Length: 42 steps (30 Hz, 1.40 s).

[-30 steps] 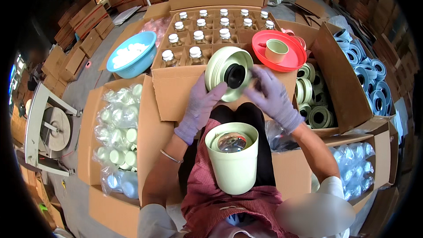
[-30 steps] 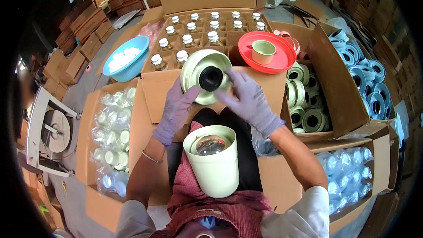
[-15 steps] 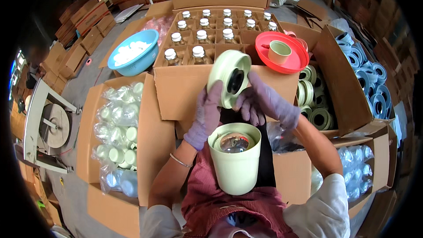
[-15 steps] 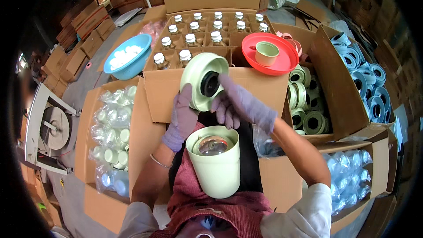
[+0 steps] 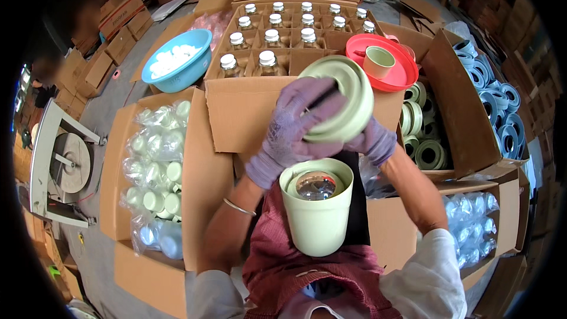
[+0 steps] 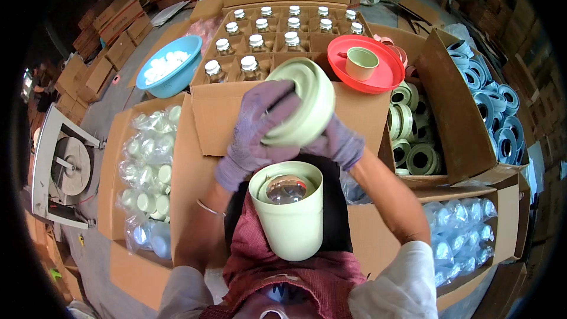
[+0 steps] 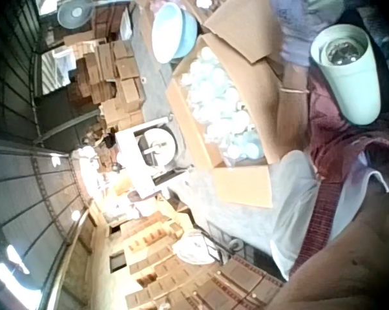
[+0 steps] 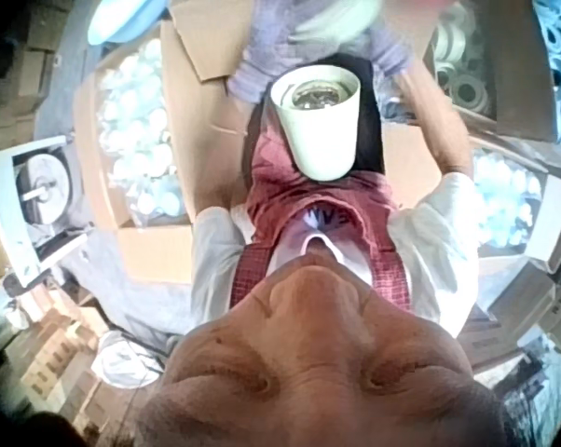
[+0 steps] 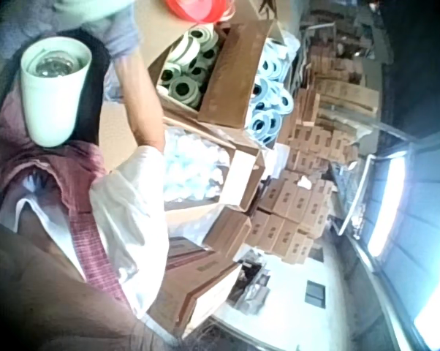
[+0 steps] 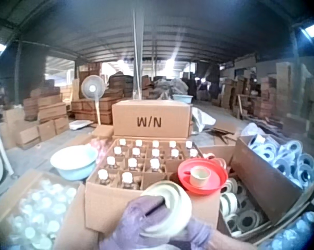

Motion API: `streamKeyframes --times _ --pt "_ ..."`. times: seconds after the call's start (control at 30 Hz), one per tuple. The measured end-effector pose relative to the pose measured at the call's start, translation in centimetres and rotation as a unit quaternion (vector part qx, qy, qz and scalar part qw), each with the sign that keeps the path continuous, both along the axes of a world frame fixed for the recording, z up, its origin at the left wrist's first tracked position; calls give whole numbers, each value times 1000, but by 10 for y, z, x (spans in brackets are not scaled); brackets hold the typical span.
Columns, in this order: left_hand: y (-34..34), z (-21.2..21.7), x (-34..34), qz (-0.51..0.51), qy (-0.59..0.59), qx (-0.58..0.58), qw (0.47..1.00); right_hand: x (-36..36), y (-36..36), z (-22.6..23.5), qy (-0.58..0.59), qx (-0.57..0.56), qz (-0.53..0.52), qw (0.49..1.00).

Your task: The person assembles thermos flasks by inserting inner liners into outer shells, securing lids, and placing the finished units into plastic bags. They handle multiple thermos components and lids, then pack each completed thermos into a bag and place it into a cardboard box.

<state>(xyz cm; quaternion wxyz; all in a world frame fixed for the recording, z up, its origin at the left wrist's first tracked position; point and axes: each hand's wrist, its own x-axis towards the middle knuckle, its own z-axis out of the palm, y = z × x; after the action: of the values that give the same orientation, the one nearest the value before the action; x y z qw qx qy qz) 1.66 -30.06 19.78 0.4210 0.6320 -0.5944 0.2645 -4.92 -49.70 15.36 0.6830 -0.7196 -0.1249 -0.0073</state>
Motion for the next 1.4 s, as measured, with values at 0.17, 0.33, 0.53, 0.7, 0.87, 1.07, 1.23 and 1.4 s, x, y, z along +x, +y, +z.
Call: streamKeyframes --times 0.17,0.33,0.53,0.7,0.87,1.07,1.23,1.4 --pt "21 -14 -9 -121 524 -95 838 4 26 39 100 0 9 995" --pt "28 -14 0 -181 653 -155 719 -1 36 72 -415 -576 -207 673" --pt "23 24 -35 -176 678 -134 701 12 41 65 -345 -435 -183 812" --pt "5 -4 -7 74 6 -49 996 7 25 7 21 96 -36 994" --pt "34 -10 -1 -100 36 105 989 -22 -6 -25 237 365 124 892" --pt "83 -61 -7 -157 261 161 939 -41 -1 21 165 26 -169 971" --pt "70 -59 -4 -230 188 176 939 -61 40 2 -11 -74 -69 995" --pt "72 -58 -25 -235 179 185 937 -81 62 -12 92 97 -125 983"
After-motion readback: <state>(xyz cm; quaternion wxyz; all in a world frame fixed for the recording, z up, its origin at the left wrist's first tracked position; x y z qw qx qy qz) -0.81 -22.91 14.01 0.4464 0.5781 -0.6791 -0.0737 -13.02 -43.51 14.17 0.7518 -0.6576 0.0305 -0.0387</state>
